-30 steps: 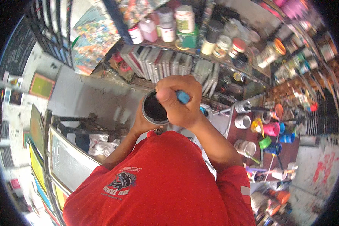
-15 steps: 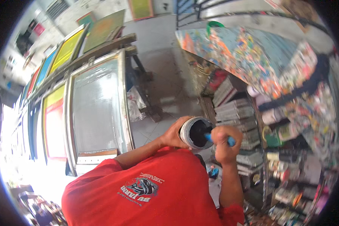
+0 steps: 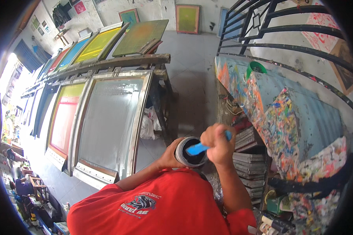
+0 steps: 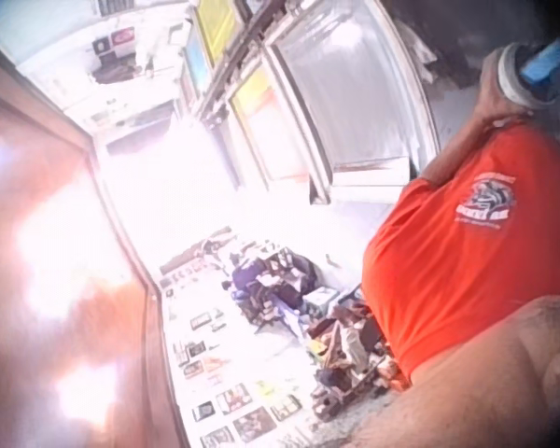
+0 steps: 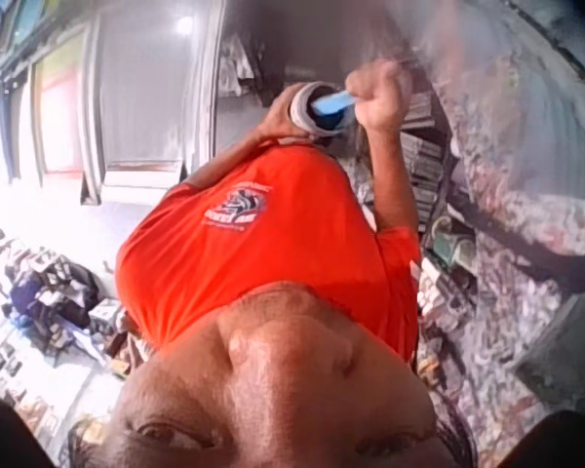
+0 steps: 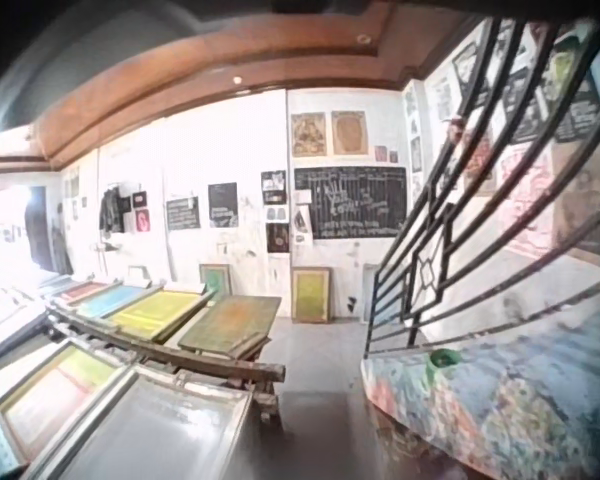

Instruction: The person mixes a dark substance in a plastic container using a blue spatula. They retrieve a white bottle from a shelf and add its contents to the mixture, then continue stirring. The person moves around a cluttered workshop filled with paint supplies and screen printing frames.

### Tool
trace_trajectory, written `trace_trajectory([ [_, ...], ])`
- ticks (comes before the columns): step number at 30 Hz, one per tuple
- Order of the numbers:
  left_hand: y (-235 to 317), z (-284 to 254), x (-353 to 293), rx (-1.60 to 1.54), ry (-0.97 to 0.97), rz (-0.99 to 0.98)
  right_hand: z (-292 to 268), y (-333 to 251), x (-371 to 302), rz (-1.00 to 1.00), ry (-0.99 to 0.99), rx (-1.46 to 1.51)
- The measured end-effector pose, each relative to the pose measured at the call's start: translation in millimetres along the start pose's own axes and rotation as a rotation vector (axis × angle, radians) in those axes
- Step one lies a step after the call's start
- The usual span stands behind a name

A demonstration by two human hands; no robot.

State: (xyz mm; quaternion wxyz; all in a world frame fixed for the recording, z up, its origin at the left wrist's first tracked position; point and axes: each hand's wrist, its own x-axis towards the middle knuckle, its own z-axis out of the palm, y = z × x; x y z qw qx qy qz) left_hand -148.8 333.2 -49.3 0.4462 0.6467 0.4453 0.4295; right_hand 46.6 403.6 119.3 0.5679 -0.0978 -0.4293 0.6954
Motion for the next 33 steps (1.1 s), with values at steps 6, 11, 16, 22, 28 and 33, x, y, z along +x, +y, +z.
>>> trace_trajectory([
  [6, 2, -6, 79, 0.04, 0.13, 0.041, -47, -4, 48, -0.012, -0.066, -0.791],
  [11, 0, -7, 132, -0.08, 0.161, 0.042, -61, -4, 121, 0.027, -0.073, -0.007],
  [16, -15, -31, 189, -0.133, 0.265, 0.027, -100, 8, 204, -0.144, -0.063, -0.304],
  [22, -53, -97, 285, -0.04, 0.266, 0.015, -116, 21, 315, 0.222, -0.3, -0.168],
  [28, -51, -162, 390, -0.188, 0.23, 0.002, -112, 50, 457, -0.162, -0.15, -0.302],
  [33, -80, -219, 447, 0.021, 0.39, -0.001, -135, 78, 526, 0.044, -0.321, -0.443],
])
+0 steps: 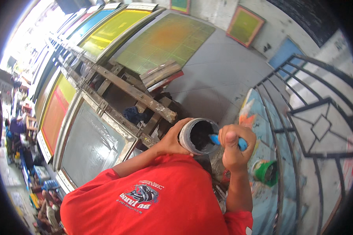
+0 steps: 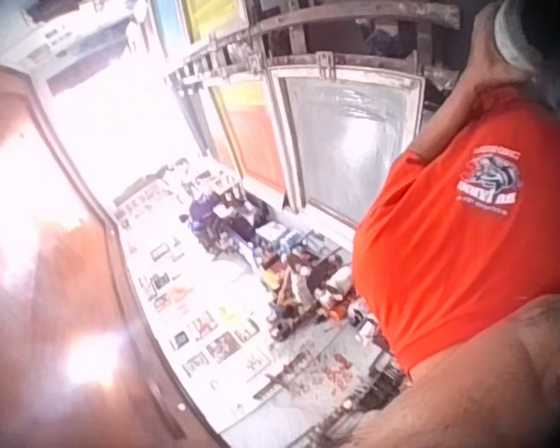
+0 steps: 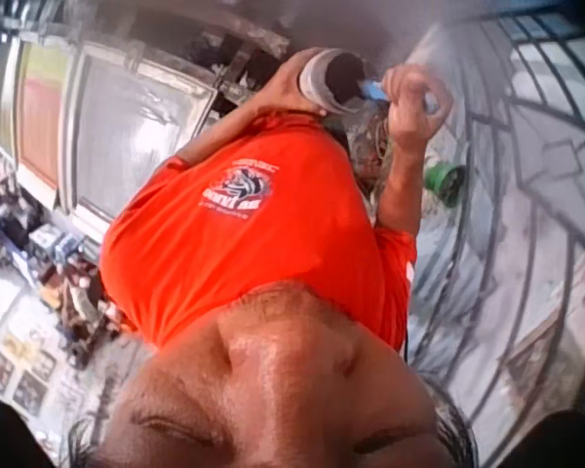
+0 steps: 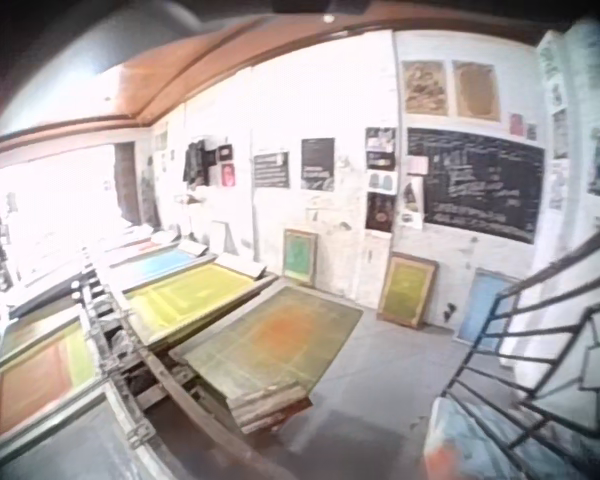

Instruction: The person mixes a dark substance in a plastic container using a blue spatula. They retrieve a white bottle from a shelf and add its contents to the mixture, then continue stirring. The person moves around a cluttered workshop filled with paint supplies and screen printing frames.

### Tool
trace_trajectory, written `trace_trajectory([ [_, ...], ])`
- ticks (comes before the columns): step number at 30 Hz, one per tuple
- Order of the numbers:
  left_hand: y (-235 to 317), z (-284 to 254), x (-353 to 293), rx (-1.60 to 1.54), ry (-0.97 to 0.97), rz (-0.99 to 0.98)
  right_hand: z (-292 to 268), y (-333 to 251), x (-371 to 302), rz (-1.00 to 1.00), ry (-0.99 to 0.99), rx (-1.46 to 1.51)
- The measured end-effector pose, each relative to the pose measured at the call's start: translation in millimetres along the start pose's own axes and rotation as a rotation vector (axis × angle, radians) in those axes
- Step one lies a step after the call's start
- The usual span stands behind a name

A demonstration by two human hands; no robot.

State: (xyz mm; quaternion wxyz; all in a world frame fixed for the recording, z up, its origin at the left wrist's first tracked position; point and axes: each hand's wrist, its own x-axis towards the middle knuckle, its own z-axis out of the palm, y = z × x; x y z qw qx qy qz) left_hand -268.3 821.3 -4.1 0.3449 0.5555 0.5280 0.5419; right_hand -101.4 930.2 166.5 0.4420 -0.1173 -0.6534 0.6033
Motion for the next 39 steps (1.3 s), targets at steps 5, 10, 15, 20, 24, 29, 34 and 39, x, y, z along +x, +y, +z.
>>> trace_trajectory([
  [5, -18, -3, 68, 0.128, 0.113, 0.042, -37, 41, 90, 0.171, -0.269, 0.421],
  [10, -43, 2, 152, 0.037, 0.236, -0.023, -86, 94, 186, -0.013, -0.234, 0.427],
  [15, -58, -2, 236, 0.051, 0.402, -0.04, -127, 124, 260, -0.092, -0.331, 0.283],
  [20, -71, -15, 294, 0.09, 0.496, -0.022, -148, 155, 330, -0.031, -0.417, 0.285],
  [24, -96, -25, 335, 0.061, 0.549, -0.019, -152, 178, 382, 0.194, -0.654, 0.304],
  [29, -116, -54, 389, 0.047, 0.623, 0.016, -150, 231, 462, 0.375, -0.732, 0.64],
  [34, -146, -84, 446, -0.206, 0.814, -0.018, -112, 282, 531, 0.077, -0.63, 0.647],
  [39, -182, -140, 465, 0.098, 0.959, -0.028, -72, 322, 590, -0.19, -0.781, 0.299],
])
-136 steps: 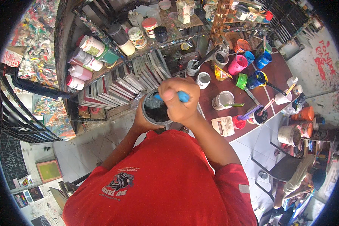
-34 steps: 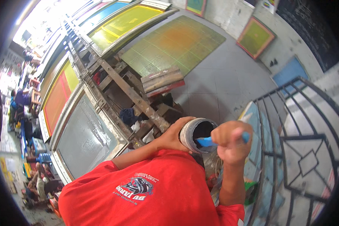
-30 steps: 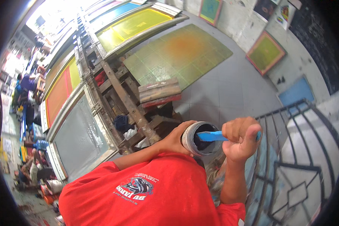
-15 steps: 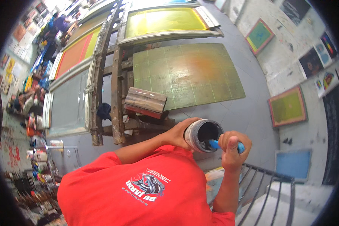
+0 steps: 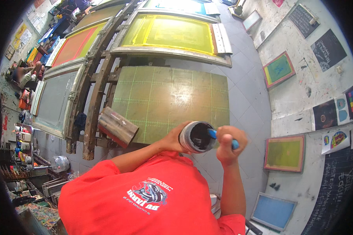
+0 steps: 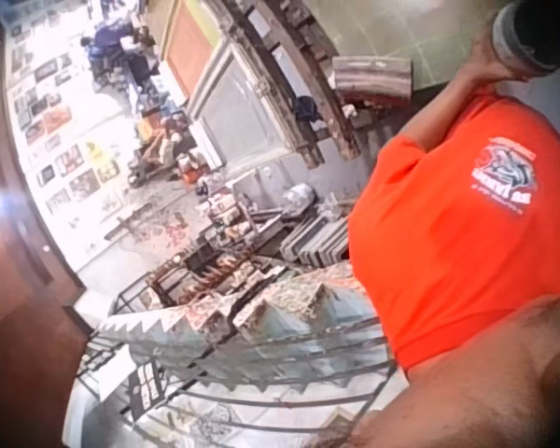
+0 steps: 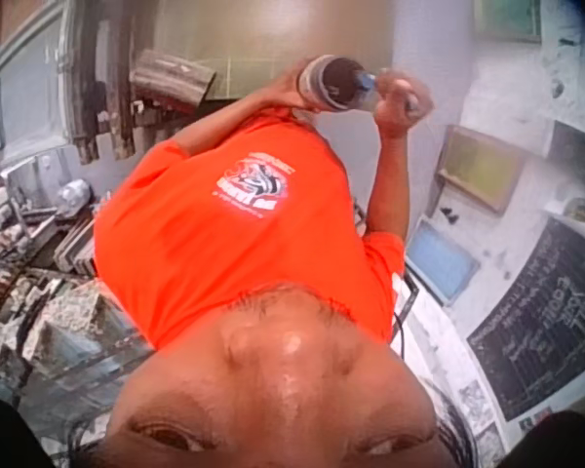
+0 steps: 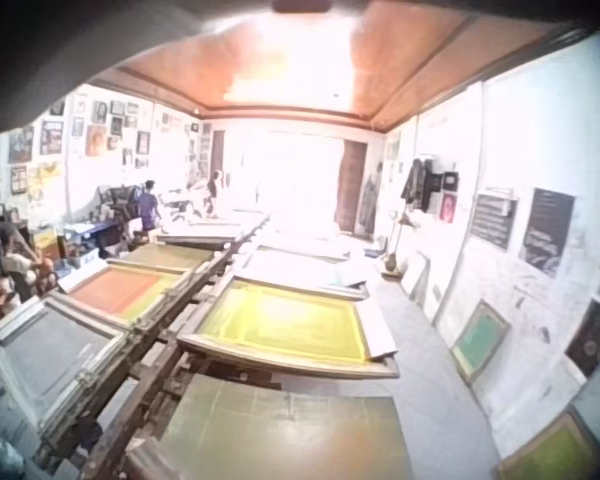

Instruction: The person mixes a dark substance in a plastic container using a blue spatula. They retrieve a white bottle from a shelf and add its contents to the mixture, then continue stirring. The person moves around a cluttered workshop filled with paint supplies and screen printing frames.

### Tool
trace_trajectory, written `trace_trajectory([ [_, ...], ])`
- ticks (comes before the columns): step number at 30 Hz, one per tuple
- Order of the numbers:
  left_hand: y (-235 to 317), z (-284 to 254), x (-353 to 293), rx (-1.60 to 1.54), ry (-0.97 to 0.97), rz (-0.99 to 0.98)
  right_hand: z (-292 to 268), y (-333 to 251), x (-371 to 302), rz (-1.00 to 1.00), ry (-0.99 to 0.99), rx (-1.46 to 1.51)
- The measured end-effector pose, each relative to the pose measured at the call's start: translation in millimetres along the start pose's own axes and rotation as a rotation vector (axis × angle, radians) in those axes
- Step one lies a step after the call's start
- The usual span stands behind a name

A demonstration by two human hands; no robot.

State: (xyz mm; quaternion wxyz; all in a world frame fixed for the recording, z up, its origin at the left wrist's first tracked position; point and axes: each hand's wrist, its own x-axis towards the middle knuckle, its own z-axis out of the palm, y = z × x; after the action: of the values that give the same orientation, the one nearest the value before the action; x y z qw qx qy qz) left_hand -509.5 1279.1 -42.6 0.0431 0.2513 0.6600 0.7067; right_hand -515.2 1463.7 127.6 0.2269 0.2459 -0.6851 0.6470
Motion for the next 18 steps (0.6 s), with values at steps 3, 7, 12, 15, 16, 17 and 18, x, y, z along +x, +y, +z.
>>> trace_trajectory([
  [3, -15, -4, 14, 0.105, 0.126, -0.06, -11, 27, 15, 0.207, -0.178, 0.111],
  [7, -32, 3, 26, 0.168, 0.204, -0.112, -13, 46, 52, 0.512, -0.413, 0.583],
  [12, -27, 21, 39, 0.207, 0.372, -0.121, -7, 96, 86, 0.522, -0.313, 0.882],
  [15, -32, 29, 43, 0.359, 0.445, -0.175, -6, 114, 98, 0.338, -0.394, 0.781],
  [16, -42, 32, 45, 0.359, 0.49, -0.183, -5, 120, 100, 0.264, -0.44, 0.747],
  [17, -50, 38, 43, 0.363, 0.559, -0.199, -5, 124, 104, 0.143, -0.493, 0.649],
  [18, -54, 45, 40, 0.36, 0.62, -0.212, -7, 127, 107, 0.078, -0.564, 0.577],
])
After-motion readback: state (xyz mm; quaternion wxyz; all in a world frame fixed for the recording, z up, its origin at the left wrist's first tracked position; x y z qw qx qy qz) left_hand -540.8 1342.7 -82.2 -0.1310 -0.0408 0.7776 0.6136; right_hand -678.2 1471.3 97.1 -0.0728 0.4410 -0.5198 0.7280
